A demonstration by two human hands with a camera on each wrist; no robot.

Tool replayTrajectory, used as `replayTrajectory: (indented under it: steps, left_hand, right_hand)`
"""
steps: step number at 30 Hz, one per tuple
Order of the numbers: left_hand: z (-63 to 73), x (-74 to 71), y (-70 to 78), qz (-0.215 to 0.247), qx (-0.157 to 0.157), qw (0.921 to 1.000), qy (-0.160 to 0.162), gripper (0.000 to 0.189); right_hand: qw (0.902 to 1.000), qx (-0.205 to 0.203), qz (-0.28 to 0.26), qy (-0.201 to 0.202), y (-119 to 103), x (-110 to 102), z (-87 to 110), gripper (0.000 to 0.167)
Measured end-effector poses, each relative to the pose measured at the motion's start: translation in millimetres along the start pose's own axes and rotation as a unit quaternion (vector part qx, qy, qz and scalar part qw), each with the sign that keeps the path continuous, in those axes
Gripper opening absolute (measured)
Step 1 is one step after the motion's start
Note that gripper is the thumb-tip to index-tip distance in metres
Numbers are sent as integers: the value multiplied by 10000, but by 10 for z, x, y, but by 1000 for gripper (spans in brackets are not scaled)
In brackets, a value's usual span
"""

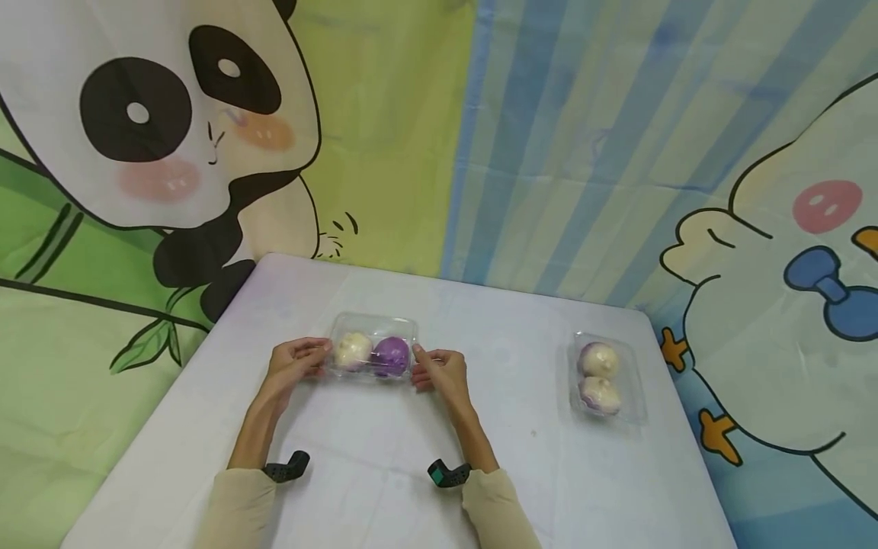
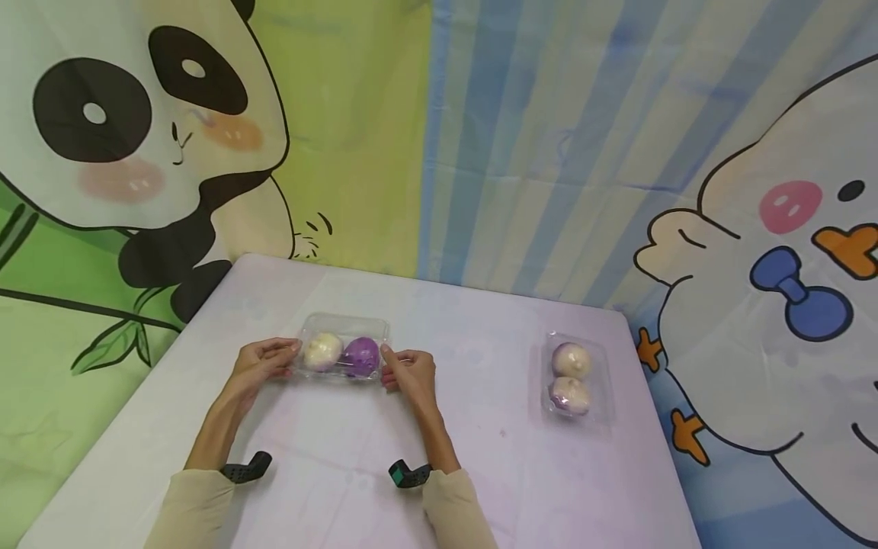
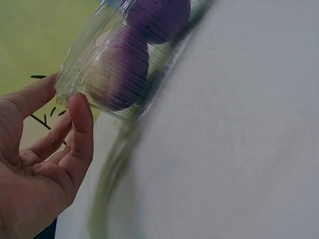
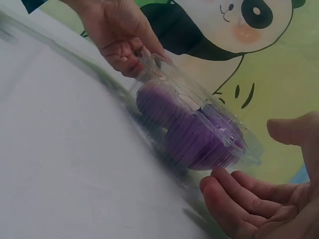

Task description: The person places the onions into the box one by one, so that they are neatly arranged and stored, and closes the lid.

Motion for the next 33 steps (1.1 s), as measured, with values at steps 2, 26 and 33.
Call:
replayTrajectory:
  steps: [2, 26, 33]
  left_hand:
    - [11, -12, 2, 23, -29, 10000, 33, 53]
    - [67, 66, -27, 514, 37, 9982, 304, 50]
    - [119, 72, -82, 815, -28, 9963, 271, 51]
  right_hand:
    - [9987, 287, -314, -293, 52, 29, 23, 45]
    - [9768, 11, -1895, -992, 204, 76, 93, 12]
    - [9761, -71, -2018, -802, 255, 85, 84, 10]
Point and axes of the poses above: each hand's wrist, its own z-axis away from the middle knuckle, its own x-axis out of the palm, y = z × x, the point moved 4 cm from there along -z, towards the middle knuckle, and after that the axes turned 4 degrees about -y, right-handed, at the moved point
